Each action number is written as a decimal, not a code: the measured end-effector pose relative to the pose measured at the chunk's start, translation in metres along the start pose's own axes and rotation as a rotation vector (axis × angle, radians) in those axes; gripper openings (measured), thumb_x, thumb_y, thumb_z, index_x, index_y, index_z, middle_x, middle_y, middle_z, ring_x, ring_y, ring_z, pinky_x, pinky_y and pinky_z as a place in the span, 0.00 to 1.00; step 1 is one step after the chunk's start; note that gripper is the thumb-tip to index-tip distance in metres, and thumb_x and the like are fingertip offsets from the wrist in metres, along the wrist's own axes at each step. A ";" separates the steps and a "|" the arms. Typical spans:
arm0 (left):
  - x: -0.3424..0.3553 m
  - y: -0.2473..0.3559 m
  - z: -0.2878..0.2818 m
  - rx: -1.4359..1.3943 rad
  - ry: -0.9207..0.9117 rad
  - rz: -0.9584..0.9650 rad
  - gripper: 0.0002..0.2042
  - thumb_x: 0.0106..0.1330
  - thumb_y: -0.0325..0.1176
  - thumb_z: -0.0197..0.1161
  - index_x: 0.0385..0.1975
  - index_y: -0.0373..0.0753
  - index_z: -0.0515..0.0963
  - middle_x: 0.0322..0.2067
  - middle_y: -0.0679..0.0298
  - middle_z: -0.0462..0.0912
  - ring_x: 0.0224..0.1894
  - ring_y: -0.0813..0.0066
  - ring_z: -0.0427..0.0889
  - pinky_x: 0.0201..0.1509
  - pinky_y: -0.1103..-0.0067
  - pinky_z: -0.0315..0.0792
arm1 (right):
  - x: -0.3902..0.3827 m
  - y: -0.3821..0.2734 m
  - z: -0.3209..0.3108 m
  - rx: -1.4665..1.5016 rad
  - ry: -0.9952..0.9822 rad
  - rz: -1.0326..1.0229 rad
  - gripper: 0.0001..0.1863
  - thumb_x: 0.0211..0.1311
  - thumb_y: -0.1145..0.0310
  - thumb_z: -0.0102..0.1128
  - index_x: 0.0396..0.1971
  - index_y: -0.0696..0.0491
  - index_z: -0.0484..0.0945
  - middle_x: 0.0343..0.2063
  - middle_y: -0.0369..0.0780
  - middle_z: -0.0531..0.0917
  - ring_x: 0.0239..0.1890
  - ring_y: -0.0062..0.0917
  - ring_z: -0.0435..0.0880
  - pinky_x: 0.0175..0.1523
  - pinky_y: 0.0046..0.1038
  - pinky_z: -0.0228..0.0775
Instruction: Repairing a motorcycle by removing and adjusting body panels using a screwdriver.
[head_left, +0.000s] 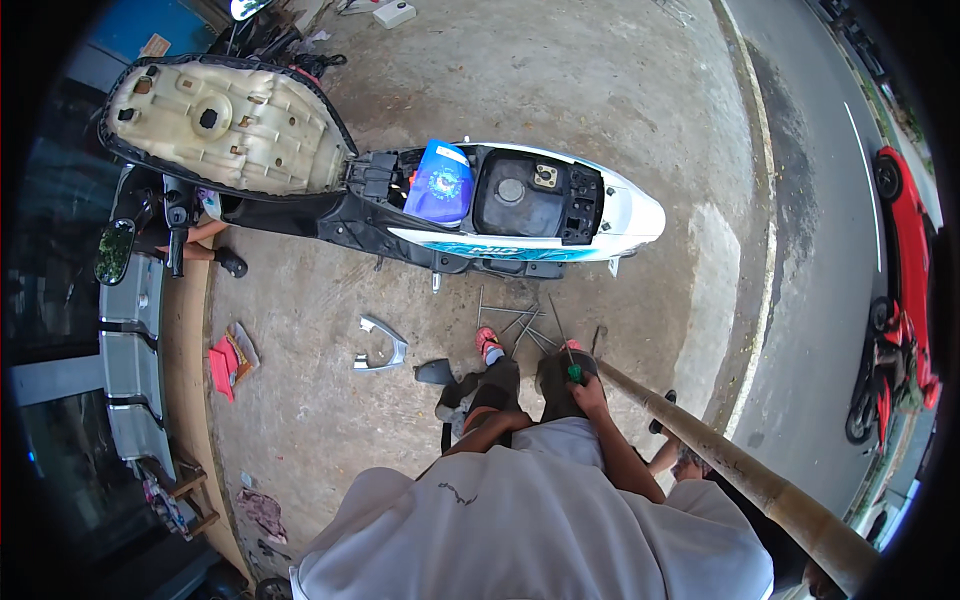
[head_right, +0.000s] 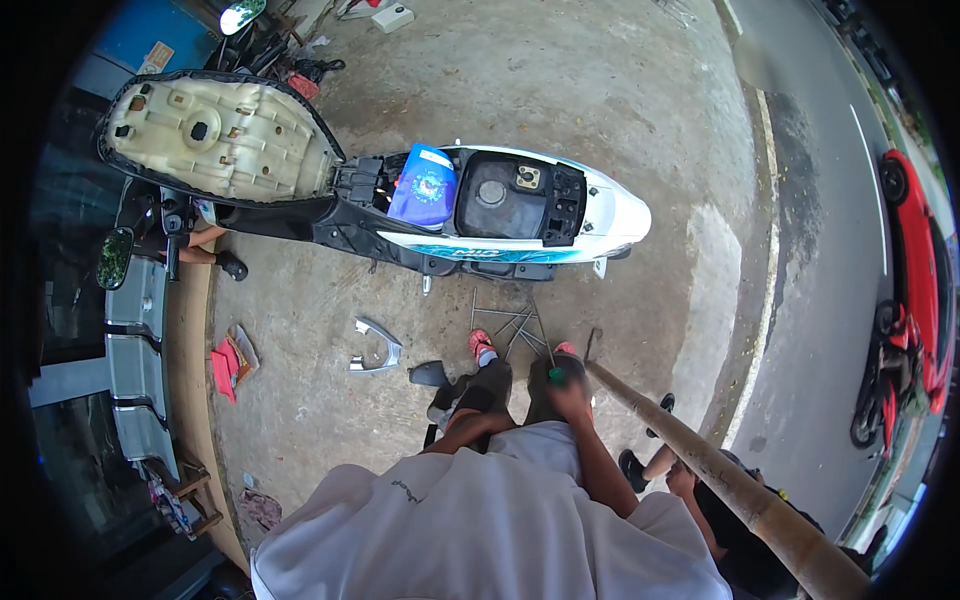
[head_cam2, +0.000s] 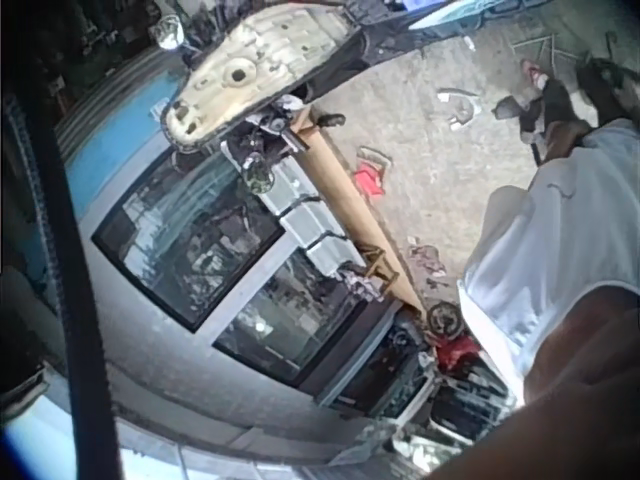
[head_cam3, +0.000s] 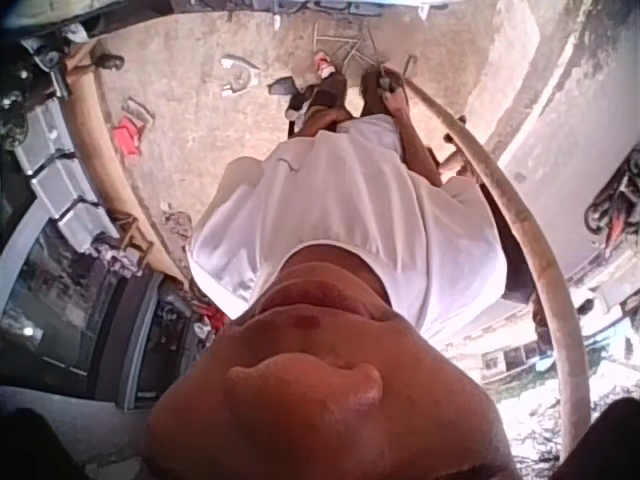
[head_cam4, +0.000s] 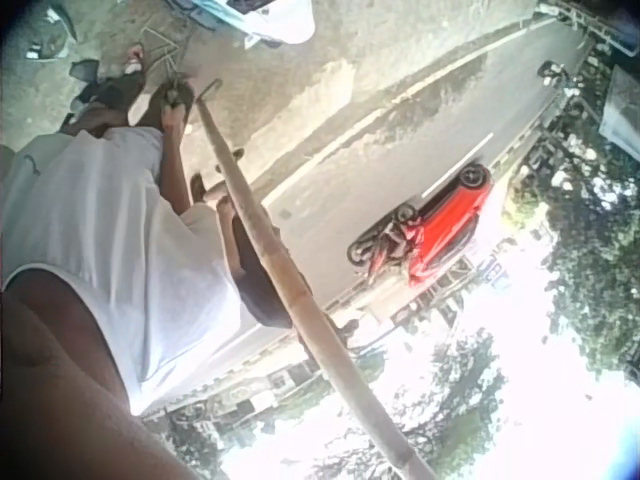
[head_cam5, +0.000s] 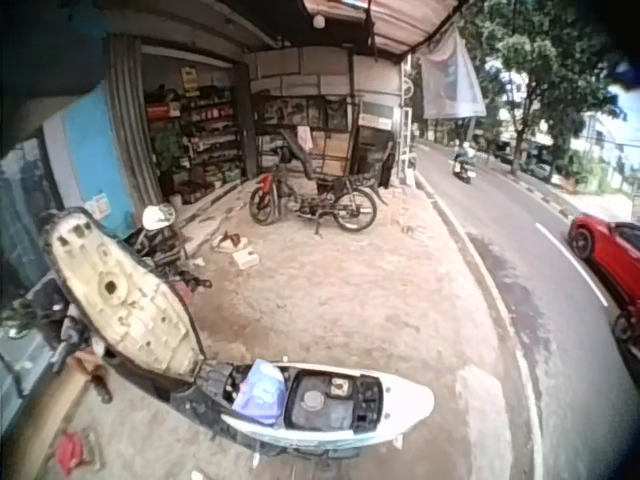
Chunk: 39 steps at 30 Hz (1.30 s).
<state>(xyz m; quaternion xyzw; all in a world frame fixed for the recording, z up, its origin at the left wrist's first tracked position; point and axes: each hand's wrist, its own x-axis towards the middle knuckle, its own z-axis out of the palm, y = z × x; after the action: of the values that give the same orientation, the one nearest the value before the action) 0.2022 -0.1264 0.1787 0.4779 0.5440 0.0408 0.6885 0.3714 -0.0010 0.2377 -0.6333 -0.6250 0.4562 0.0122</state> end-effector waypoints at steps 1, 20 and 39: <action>-0.009 0.010 0.012 0.007 -0.023 0.008 0.21 0.63 0.47 0.49 0.46 0.36 0.74 0.43 0.56 0.78 0.43 0.66 0.78 0.48 0.73 0.69 | -0.009 0.021 0.003 0.012 0.022 0.038 0.22 0.44 0.66 0.58 0.40 0.63 0.75 0.29 0.48 0.81 0.34 0.31 0.80 0.44 0.31 0.70; -0.054 0.119 0.100 0.569 -0.579 -0.081 0.16 0.59 0.42 0.50 0.36 0.36 0.77 0.39 0.50 0.79 0.46 0.53 0.77 0.48 0.67 0.69 | -0.090 0.238 0.035 0.518 0.074 0.620 0.18 0.51 0.60 0.61 0.38 0.58 0.76 0.16 0.42 0.79 0.15 0.23 0.78 0.18 0.26 0.69; 0.260 0.080 -0.126 -0.739 0.437 0.635 0.20 0.70 0.32 0.43 0.59 0.30 0.59 0.42 0.54 0.77 0.39 0.72 0.78 0.47 0.75 0.73 | 0.213 0.195 0.082 1.065 -0.266 -0.212 0.21 0.60 0.67 0.56 0.51 0.59 0.70 0.29 0.34 0.77 0.31 0.16 0.74 0.39 0.18 0.66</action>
<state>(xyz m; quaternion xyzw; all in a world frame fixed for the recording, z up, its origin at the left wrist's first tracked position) 0.2454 0.1444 0.0566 0.3250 0.4530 0.5345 0.6352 0.4328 0.0819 -0.0439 -0.4103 -0.3649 0.7810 0.2974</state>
